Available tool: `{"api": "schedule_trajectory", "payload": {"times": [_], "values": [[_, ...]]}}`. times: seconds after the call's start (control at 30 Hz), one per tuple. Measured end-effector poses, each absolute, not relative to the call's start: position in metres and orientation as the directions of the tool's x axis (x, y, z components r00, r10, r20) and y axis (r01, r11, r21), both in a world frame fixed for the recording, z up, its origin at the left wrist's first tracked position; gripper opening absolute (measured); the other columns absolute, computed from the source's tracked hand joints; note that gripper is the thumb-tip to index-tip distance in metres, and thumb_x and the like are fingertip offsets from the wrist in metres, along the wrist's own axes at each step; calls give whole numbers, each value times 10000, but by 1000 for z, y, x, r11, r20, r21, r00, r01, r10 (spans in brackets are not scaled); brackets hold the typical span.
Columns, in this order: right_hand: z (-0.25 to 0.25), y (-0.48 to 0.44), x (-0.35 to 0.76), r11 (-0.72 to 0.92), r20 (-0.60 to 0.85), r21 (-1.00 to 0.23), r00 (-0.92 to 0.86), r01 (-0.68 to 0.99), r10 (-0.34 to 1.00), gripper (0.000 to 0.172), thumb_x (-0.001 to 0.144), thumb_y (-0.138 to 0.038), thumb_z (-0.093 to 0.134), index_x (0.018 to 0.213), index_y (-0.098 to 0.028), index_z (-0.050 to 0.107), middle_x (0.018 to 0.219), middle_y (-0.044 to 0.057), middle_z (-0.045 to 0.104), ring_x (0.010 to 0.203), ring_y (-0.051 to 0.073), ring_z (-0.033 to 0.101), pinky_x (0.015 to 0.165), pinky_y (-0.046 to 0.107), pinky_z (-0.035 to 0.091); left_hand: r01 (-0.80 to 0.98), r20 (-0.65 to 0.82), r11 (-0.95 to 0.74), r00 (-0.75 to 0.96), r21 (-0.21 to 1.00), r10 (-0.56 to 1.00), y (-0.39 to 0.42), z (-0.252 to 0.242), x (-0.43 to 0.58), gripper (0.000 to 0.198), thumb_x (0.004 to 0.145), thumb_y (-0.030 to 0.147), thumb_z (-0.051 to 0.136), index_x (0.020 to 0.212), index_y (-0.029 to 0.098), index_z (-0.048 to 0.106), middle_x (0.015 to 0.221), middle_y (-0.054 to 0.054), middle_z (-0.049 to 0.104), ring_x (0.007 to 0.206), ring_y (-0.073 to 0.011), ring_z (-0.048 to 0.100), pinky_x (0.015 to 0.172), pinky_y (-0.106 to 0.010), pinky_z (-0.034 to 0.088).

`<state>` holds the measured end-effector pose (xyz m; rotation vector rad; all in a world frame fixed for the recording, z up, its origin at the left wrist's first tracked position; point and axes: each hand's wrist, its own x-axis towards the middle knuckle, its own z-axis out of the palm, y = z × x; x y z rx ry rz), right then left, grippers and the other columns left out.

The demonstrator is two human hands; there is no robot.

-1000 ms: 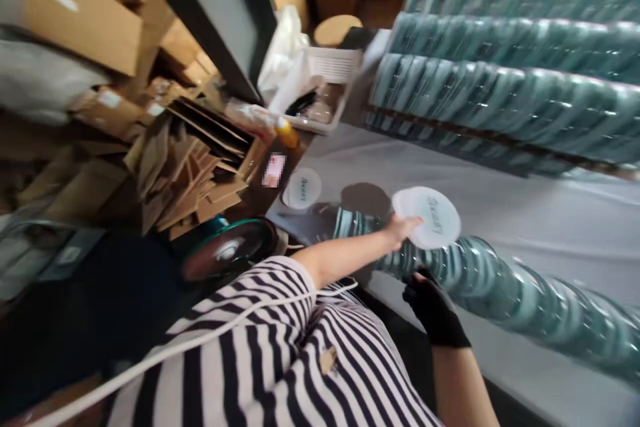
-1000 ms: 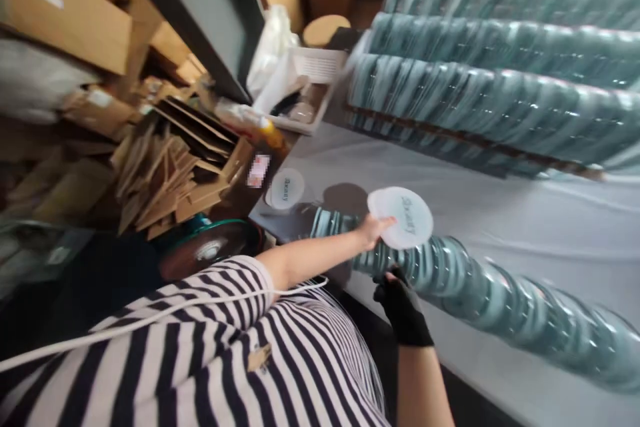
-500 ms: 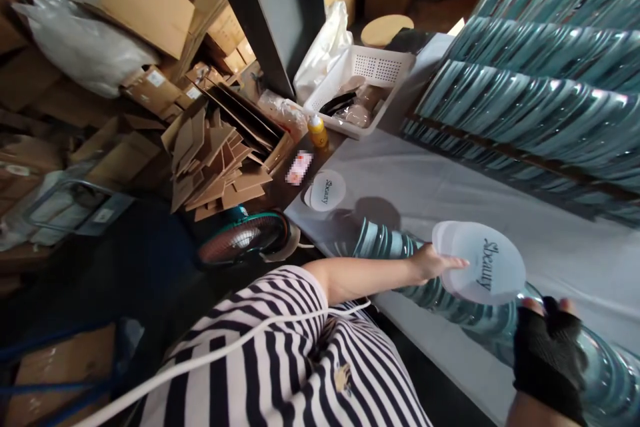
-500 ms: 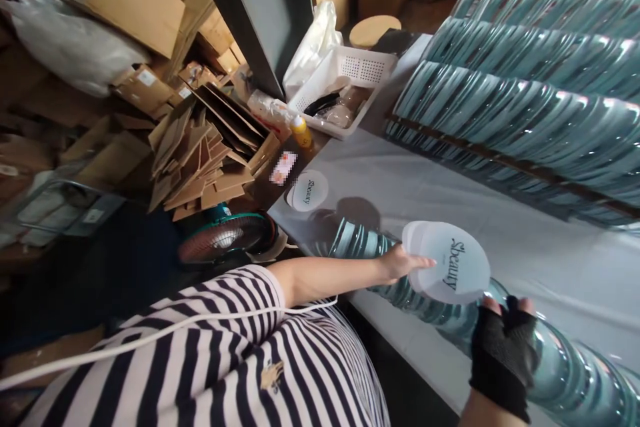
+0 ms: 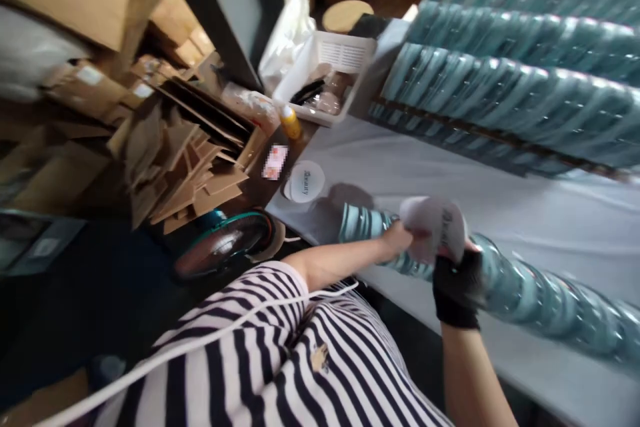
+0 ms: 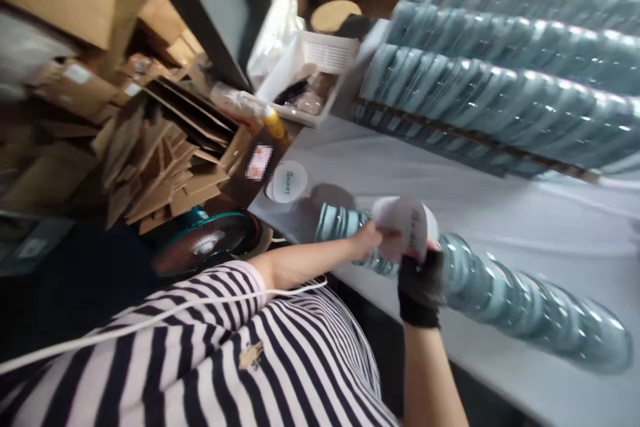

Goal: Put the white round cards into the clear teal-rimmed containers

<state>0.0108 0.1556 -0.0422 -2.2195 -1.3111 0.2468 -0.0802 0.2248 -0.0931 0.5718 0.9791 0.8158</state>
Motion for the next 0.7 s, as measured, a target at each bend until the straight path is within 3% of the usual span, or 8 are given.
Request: {"api": "schedule_trajectory", "payload": {"times": [0.07, 0.17, 0.23, 0.33, 0.43, 0.53, 0.7], "values": [[-41, 160, 12, -512, 24, -657, 694, 553, 719, 578, 817, -459, 466, 1212, -51, 575, 1148, 253, 639, 1081, 344, 619, 900, 491, 503, -410, -516, 609, 324, 679, 793, 229, -85, -85, 155, 688, 120, 764, 830, 162, 716, 931, -125, 753, 970, -321, 703, 1012, -558, 487], [-41, 130, 25, -548, 120, -689, 820, 475, 559, 580, 850, -508, 470, 1197, -59, 588, 1150, 239, 649, 1063, 314, 630, 885, 424, 506, -491, -535, 614, 309, 618, 786, 246, -80, -94, 238, 745, 79, 713, 980, 119, 701, 953, -115, 759, 1023, -288, 700, 1036, -522, 484], [-43, 86, 26, -626, 110, -548, 789, 556, 605, 572, 857, -557, 484, 1120, -74, 639, 1037, 228, 683, 965, 324, 658, 813, 411, 509, -532, -555, 602, 269, 595, 787, 259, -82, -99, 304, 754, 72, 717, 1055, 109, 687, 995, -116, 759, 1076, -272, 686, 1054, -476, 481], [-58, 28, 10, -628, -142, -278, 615, 727, 776, 470, 885, -517, 481, 1037, -119, 680, 840, 174, 700, 782, 299, 670, 695, 371, 485, -590, -577, 581, 225, 561, 785, 267, -87, -105, 400, 736, 32, 726, 1126, 109, 677, 1029, -123, 757, 1099, -270, 680, 1054, -449, 486], [-78, 29, -14, -536, -349, -151, 462, 831, 815, 395, 931, -435, 462, 1153, -163, 644, 841, 136, 709, 746, 256, 669, 650, 319, 447, -596, -558, 574, 239, 562, 794, 266, -90, -106, 442, 761, 15, 694, 1191, 111, 655, 1049, -126, 754, 1088, -265, 685, 1052, -455, 487], [-86, 76, -30, -501, -442, -99, 413, 860, 797, 371, 975, -391, 415, 1221, -171, 586, 903, 131, 711, 759, 224, 669, 632, 288, 407, -587, -543, 576, 258, 569, 799, 264, -92, -106, 441, 790, 19, 662, 1222, 104, 637, 1043, -127, 755, 1079, -258, 689, 1049, -454, 489], [-72, 112, -34, -517, -483, -126, 403, 847, 777, 347, 1006, -395, 345, 1186, -169, 536, 897, 92, 697, 750, 189, 655, 628, 261, 354, -572, -557, 587, 253, 573, 791, 266, -98, -107, 401, 802, 42, 651, 1198, 102, 647, 1043, -123, 755, 1072, -252, 692, 1036, -444, 503]]}}
